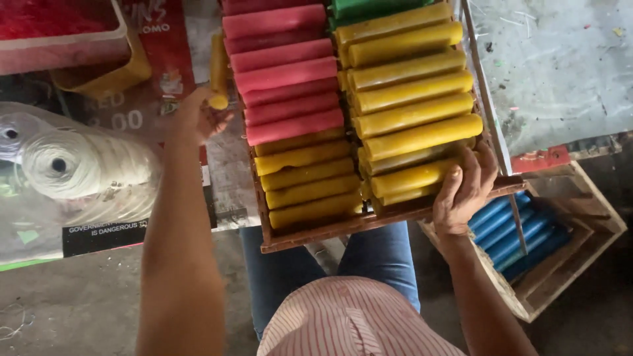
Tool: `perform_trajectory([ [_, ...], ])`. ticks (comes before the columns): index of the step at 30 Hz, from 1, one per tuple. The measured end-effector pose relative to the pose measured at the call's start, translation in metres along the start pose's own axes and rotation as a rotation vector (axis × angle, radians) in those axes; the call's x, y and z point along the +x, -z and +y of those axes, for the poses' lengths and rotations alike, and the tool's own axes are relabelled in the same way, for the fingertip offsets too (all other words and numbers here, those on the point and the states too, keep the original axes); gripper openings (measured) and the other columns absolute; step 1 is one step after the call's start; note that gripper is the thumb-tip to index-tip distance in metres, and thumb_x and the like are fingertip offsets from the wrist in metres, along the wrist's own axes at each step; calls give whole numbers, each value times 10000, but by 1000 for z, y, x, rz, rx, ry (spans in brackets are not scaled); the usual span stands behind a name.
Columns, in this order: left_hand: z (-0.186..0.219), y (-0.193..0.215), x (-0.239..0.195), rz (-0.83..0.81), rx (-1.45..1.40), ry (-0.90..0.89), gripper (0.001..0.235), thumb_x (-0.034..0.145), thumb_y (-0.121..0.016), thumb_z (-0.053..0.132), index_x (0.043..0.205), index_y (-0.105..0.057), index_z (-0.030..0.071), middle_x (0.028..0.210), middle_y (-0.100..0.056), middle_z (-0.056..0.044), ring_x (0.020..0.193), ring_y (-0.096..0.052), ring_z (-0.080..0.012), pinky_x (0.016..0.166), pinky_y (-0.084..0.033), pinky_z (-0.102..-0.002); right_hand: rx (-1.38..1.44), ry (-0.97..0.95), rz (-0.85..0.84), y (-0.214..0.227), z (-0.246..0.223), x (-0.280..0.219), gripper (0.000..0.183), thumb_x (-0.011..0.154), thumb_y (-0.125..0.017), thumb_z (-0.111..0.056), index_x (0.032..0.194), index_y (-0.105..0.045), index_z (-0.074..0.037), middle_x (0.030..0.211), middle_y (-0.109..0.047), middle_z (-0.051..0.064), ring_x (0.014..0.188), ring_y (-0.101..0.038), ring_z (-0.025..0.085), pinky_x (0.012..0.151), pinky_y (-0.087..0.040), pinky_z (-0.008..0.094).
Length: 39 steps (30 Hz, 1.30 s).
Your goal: Organizing and packing various colored candles into a wooden crate.
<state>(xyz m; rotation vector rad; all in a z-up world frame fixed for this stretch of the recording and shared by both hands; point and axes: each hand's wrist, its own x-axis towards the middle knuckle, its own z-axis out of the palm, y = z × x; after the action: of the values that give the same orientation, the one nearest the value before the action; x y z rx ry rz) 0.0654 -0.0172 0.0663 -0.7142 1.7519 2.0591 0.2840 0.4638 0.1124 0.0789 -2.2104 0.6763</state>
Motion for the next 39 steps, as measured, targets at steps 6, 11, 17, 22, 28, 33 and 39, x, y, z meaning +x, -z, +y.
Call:
perform_trajectory([
  [6,-49,36,3,200,-309,-55,323,794,-731,54,1094,-622,103,938,-681,-99,781,-792,-289,579,-653,-311,-22,-58,-19,2,-4,1,438,1147,-422,-336,1349,-636,-11,1443,-475,239,1249,-557,483,1100,-394,548],
  [11,7,-38,-125,164,-159,-593,399,965,-758,107,1343,-629,96,1069,-641,-108,925,-801,-234,843,-707,-314,-6,-54,1,1,3,-3,424,1143,-462,-327,1354,-658,-17,1427,-491,250,1239,-562,497,1086,-397,556],
  [17,74,-154,-153,-254,254,-578,466,947,-667,218,1353,-595,1,1197,-738,-201,909,-793,-167,802,-682,-197,230,-112,66,17,-19,18,407,1180,-431,-293,1413,-538,23,1471,-451,234,1421,-444,401,1228,-372,548],
  [22,63,-212,-98,-500,375,-632,453,982,-619,219,1372,-569,-7,1097,-699,-129,936,-777,-167,812,-670,-205,245,13,127,18,-11,85,336,1213,-385,-169,1427,-515,55,1491,-441,212,1413,-452,345,1180,-450,519],
  [28,58,-237,-89,-339,745,-877,409,981,-670,215,1345,-623,37,1025,-661,-102,756,-559,-143,652,-481,-229,366,-73,0,-19,36,149,565,1168,-417,-421,1348,-550,97,1333,-549,248,1248,-531,363,1048,-485,482],
  [33,24,-255,-77,-77,565,-1021,552,1069,-582,397,1538,-398,173,1396,-512,-158,1057,-614,-180,868,-620,-291,295,-430,-392,-67,71,199,507,1070,-329,-513,1044,-573,-70,954,-519,80,878,-466,214,770,-357,402],
  [39,7,-296,-77,-217,8,-770,791,1067,-282,530,1626,75,99,1737,120,-144,1602,-53,-315,1321,-74,-463,906,-1014,-715,-132,96,238,526,925,-305,-620,1122,-575,-214,1420,-686,78,1361,-609,172,1076,-447,256],
])
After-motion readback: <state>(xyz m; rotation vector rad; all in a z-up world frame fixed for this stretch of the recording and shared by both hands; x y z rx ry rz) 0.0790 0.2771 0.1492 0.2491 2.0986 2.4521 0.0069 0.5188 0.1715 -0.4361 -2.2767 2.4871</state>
